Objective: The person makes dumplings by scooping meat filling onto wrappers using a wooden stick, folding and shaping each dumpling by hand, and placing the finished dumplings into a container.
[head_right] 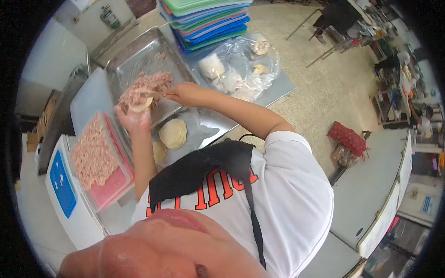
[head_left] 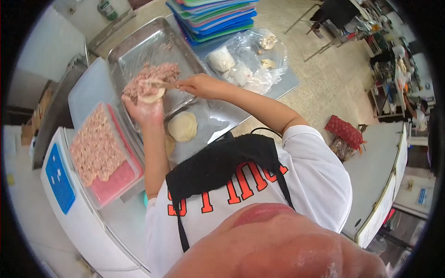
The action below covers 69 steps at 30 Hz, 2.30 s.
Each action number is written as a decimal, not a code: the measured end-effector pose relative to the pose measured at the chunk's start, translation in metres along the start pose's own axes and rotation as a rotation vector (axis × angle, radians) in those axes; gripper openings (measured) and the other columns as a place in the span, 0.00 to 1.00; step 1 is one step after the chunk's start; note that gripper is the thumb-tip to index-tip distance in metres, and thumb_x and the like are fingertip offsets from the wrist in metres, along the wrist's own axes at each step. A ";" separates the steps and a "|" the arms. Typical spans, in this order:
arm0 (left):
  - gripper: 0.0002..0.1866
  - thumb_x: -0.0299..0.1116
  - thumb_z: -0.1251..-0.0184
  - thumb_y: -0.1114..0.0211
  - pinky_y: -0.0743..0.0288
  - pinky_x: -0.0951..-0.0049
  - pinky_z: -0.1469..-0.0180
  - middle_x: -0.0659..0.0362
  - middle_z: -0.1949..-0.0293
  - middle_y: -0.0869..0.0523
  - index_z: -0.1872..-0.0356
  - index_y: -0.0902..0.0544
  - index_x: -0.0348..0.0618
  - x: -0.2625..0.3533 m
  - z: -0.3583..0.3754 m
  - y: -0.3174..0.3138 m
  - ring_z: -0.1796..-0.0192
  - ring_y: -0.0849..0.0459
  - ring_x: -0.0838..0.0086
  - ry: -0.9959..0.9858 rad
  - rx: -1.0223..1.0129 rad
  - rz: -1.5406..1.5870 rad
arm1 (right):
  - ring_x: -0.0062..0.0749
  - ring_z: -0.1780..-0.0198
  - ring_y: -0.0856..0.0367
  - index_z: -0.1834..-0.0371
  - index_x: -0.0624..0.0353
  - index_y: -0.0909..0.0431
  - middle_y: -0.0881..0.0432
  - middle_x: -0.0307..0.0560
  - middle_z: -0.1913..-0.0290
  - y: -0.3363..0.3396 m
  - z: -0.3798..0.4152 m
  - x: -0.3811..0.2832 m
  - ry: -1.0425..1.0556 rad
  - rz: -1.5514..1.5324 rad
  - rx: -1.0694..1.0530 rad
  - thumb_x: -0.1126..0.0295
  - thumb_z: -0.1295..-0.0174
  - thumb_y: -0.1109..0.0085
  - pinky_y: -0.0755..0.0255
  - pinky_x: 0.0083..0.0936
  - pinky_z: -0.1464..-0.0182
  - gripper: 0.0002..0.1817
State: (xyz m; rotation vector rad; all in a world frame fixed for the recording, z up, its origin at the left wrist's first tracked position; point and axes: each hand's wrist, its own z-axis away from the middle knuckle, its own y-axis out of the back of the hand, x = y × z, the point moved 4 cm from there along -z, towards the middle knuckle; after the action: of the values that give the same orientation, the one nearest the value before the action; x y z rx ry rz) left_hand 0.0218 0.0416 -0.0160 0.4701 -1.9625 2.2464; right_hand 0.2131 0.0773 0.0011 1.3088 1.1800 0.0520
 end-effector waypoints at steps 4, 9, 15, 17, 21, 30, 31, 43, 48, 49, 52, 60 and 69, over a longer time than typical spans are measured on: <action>0.39 0.63 0.36 0.49 0.30 0.59 0.44 0.51 0.51 0.24 0.38 0.32 0.36 -0.003 -0.011 0.019 0.52 0.26 0.62 0.017 -0.051 0.042 | 0.53 0.62 0.18 0.57 0.55 0.22 0.18 0.58 0.66 0.035 0.016 -0.031 0.037 0.345 -0.039 0.62 0.34 0.51 0.25 0.46 0.61 0.12; 0.40 0.62 0.37 0.46 0.36 0.49 0.36 0.50 0.40 0.28 0.34 0.36 0.39 -0.002 0.018 -0.019 0.37 0.30 0.58 -0.011 0.153 -0.121 | 0.52 0.65 0.18 0.53 0.52 0.24 0.22 0.53 0.68 0.035 0.013 -0.041 0.184 0.259 -0.029 0.64 0.35 0.52 0.25 0.43 0.67 0.11; 0.38 0.52 0.42 0.35 0.42 0.44 0.32 0.48 0.36 0.31 0.35 0.35 0.40 0.020 0.015 -0.011 0.32 0.36 0.52 -0.093 0.195 -0.018 | 0.53 0.62 0.18 0.50 0.56 0.25 0.22 0.56 0.62 0.031 0.010 -0.071 0.238 0.335 -0.030 0.68 0.37 0.53 0.24 0.45 0.65 0.14; 0.38 0.49 0.42 0.34 0.42 0.43 0.32 0.47 0.36 0.31 0.35 0.36 0.41 0.028 0.020 -0.014 0.32 0.36 0.51 -0.097 0.206 -0.023 | 0.53 0.59 0.19 0.50 0.57 0.23 0.20 0.56 0.59 0.036 0.004 -0.069 0.212 0.200 -0.065 0.66 0.33 0.54 0.25 0.45 0.59 0.14; 0.35 0.35 0.42 0.35 0.34 0.51 0.35 0.49 0.38 0.29 0.33 0.39 0.41 0.037 0.039 -0.021 0.35 0.31 0.53 -0.017 -0.012 -0.201 | 0.54 0.55 0.20 0.49 0.60 0.25 0.19 0.58 0.56 0.051 -0.004 -0.067 0.203 0.042 -0.101 0.62 0.31 0.54 0.28 0.44 0.53 0.16; 0.25 0.21 0.50 0.30 0.25 0.72 0.53 0.58 0.53 0.20 0.47 0.26 0.39 0.052 0.052 -0.059 0.57 0.19 0.70 -0.364 -0.378 -1.392 | 0.56 0.56 0.21 0.49 0.63 0.25 0.19 0.62 0.58 0.070 0.008 -0.093 0.243 -0.098 -0.310 0.61 0.31 0.53 0.29 0.42 0.54 0.17; 0.21 0.23 0.51 0.28 0.25 0.73 0.55 0.60 0.58 0.18 0.53 0.22 0.39 0.054 0.049 -0.055 0.60 0.19 0.72 -0.245 -0.403 -1.440 | 0.55 0.56 0.20 0.49 0.63 0.24 0.19 0.61 0.57 0.067 0.008 -0.093 0.278 -0.075 -0.263 0.61 0.31 0.52 0.29 0.41 0.55 0.17; 0.11 0.27 0.48 0.29 0.27 0.74 0.60 0.60 0.68 0.17 0.66 0.22 0.38 0.052 0.042 -0.060 0.66 0.21 0.75 -0.298 -0.438 -1.816 | 0.48 0.58 0.18 0.47 0.52 0.21 0.17 0.53 0.57 0.042 -0.016 -0.038 0.464 -0.210 -0.247 0.61 0.33 0.49 0.27 0.38 0.57 0.15; 0.13 0.32 0.47 0.27 0.30 0.77 0.64 0.63 0.69 0.19 0.65 0.22 0.38 0.050 0.029 -0.025 0.67 0.23 0.78 -0.203 -0.060 -1.761 | 0.48 0.57 0.18 0.47 0.48 0.22 0.16 0.51 0.58 0.048 -0.029 -0.032 0.368 0.014 -0.253 0.61 0.34 0.48 0.26 0.38 0.54 0.15; 0.14 0.33 0.47 0.27 0.30 0.78 0.65 0.63 0.69 0.20 0.65 0.22 0.38 0.050 0.025 -0.014 0.67 0.24 0.79 -0.156 0.125 -1.604 | 0.47 0.57 0.18 0.48 0.45 0.21 0.16 0.51 0.58 0.045 -0.027 -0.042 0.352 0.083 -0.117 0.61 0.35 0.48 0.25 0.39 0.55 0.14; 0.16 0.37 0.46 0.27 0.31 0.79 0.66 0.63 0.68 0.20 0.63 0.21 0.39 0.060 0.009 0.019 0.67 0.24 0.79 -0.094 0.086 -1.532 | 0.46 0.58 0.17 0.51 0.42 0.19 0.16 0.51 0.58 0.003 -0.040 -0.009 0.349 0.027 0.012 0.61 0.36 0.47 0.25 0.41 0.57 0.12; 0.26 0.33 0.44 0.29 0.25 0.73 0.55 0.56 0.54 0.18 0.45 0.27 0.41 0.041 0.049 -0.062 0.57 0.20 0.73 -0.414 -0.051 -1.725 | 0.49 0.59 0.17 0.53 0.51 0.17 0.16 0.53 0.63 0.044 -0.042 0.063 -0.035 0.145 -0.193 0.59 0.35 0.48 0.25 0.39 0.57 0.15; 0.22 0.37 0.49 0.26 0.24 0.70 0.51 0.59 0.57 0.14 0.53 0.19 0.41 0.024 0.029 -0.042 0.56 0.17 0.72 -0.112 -0.150 -1.884 | 0.49 0.56 0.18 0.45 0.48 0.21 0.17 0.53 0.56 0.047 -0.040 0.010 0.362 -0.240 -0.343 0.54 0.33 0.47 0.25 0.36 0.54 0.18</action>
State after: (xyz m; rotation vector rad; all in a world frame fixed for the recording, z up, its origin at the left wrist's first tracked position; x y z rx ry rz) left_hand 0.0161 0.0164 0.0344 1.4901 -0.7012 0.7732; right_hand 0.2170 0.1277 0.0377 0.8694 1.5514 0.3141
